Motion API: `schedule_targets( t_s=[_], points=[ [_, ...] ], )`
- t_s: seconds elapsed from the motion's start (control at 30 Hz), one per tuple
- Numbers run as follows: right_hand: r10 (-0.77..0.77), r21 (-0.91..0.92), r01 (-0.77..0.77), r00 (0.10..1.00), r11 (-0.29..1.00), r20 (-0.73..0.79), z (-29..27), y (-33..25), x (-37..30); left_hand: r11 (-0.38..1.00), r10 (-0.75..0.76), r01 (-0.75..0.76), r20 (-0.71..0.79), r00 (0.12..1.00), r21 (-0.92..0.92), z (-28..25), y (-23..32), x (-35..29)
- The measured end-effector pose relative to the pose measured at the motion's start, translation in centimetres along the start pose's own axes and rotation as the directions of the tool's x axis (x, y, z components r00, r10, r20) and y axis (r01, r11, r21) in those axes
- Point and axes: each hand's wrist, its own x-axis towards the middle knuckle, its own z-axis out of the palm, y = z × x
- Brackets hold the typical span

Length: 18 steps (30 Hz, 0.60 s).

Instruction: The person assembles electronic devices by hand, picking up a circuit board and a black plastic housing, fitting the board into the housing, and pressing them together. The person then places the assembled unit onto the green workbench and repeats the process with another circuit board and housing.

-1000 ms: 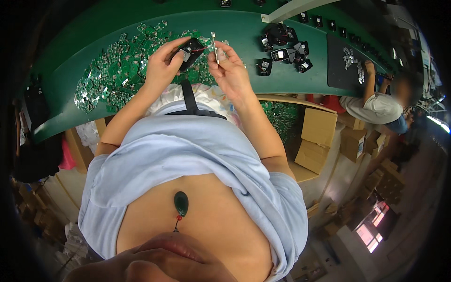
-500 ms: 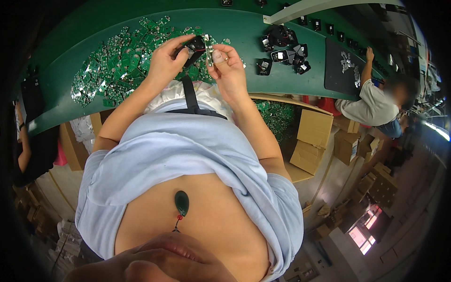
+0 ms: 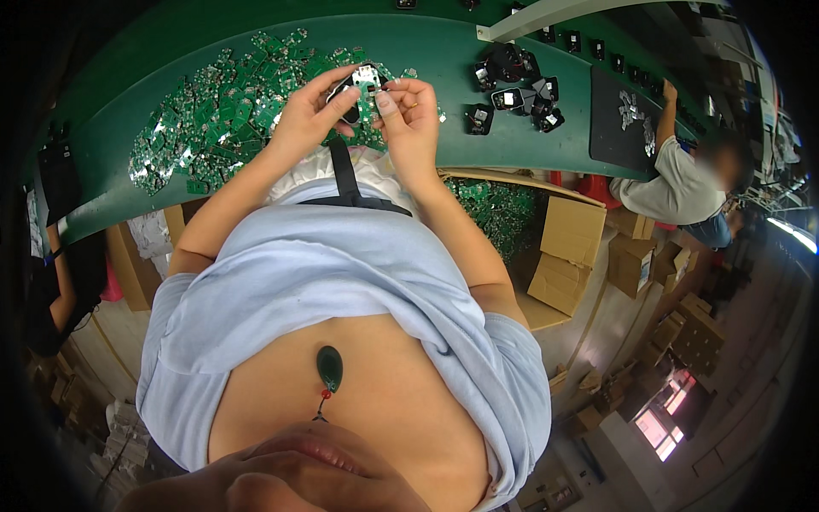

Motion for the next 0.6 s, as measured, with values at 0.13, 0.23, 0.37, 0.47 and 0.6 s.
schedule_targets(
  t_s=[0.13, 0.23, 0.37, 0.47, 0.6],
  points=[
    [-0.107, -0.032, 0.109, 0.993, 0.994, 0.058, -0.1, 0.5, 0.1, 0.999, 0.010, -0.011, -0.028, 1.000, -0.036, 0.2, 0.8, -0.1],
    [-0.222, -0.218, 0.227, 0.974, 0.949, 0.045, -0.1, 0.4, 0.1, 0.997, -0.075, 0.074, -0.051, 0.996, -0.012, -0.1, 1.6, -0.1],
    [-0.320, -0.289, 0.312, 0.947, 0.905, 0.021, -0.1, 0.1, 0.2, 0.997, -0.029, 0.033, -0.050, 0.998, 0.074, 0.1, 1.5, -0.3],
    [-0.342, -0.307, 0.338, 0.939, 0.889, 0.045, -0.3, -0.2, 0.5, 0.994, 0.035, -0.024, -0.098, 0.995, 0.109, 0.4, 2.2, -0.6],
    [-0.382, -0.531, 0.406, 0.910, 0.744, 0.160, -0.1, -2.1, 1.2, 0.855, 0.445, -0.377, -0.131, 0.886, 0.356, -0.1, 2.2, 0.0]
  ],
)
